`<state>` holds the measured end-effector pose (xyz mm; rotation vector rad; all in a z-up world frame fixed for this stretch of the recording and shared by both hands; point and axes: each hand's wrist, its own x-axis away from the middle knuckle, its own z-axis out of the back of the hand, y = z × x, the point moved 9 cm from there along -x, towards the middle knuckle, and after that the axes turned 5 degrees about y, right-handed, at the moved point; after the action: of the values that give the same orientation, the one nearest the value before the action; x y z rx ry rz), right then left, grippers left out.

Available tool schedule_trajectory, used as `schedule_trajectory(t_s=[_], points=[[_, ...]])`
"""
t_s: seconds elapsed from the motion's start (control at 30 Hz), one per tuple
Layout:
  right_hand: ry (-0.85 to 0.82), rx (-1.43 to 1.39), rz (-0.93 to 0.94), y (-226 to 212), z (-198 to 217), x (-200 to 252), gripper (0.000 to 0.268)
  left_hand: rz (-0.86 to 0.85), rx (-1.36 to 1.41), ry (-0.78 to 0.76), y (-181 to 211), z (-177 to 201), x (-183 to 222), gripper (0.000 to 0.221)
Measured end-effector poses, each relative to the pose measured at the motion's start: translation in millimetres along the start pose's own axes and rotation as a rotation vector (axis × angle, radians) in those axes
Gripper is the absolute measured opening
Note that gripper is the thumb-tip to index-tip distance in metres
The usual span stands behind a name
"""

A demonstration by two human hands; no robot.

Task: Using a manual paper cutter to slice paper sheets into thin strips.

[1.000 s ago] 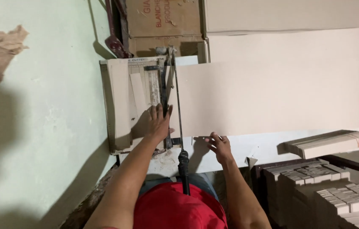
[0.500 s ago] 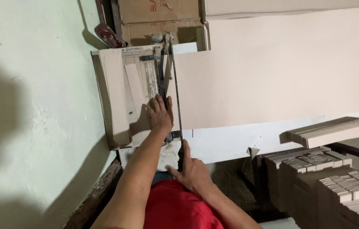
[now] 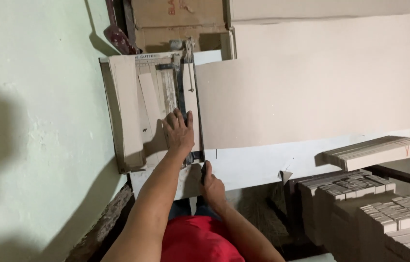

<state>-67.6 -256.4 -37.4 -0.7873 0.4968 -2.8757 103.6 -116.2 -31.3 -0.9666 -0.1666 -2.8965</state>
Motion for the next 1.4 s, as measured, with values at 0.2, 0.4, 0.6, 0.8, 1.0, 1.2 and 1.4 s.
schedule_trajectory(t_s=[0.2, 0.4, 0.6, 0.8, 1.0, 1.2, 1.4], points=[[-0.214, -0.237, -0.139, 2, 24, 8, 0.084, 0.008, 0.005, -0.001, -1, 24, 13, 0.098], [-0.326, -0.586, -0.272, -59, 206, 54, 0.097, -0.445, -0.199, 0.167, 22, 1, 29, 0.041], [-0.013, -1.134, -0.633, 85, 115, -16, 0.082, -0.941, -0.235, 0.587, 8, -160, 11, 0.026], [0.283, -1.591, -0.890, 153, 108, -62, 0.102, -0.728, -0.405, 0.218, -47, -63, 49, 0.002], [0.365, -1.795, -0.787, 202, 72, -60, 0.036, -0.612, -0.334, 0.168, -62, -8, 50, 0.025], [0.158, -1.611, -0.791, 156, 56, -53, 0.032, -0.454, -0.138, 0.156, -52, 28, 47, 0.038], [0.108, -1.430, -0.810, 130, 85, -67, 0.042, -0.176, 0.162, 0.012, -13, 50, 21, 0.097]])
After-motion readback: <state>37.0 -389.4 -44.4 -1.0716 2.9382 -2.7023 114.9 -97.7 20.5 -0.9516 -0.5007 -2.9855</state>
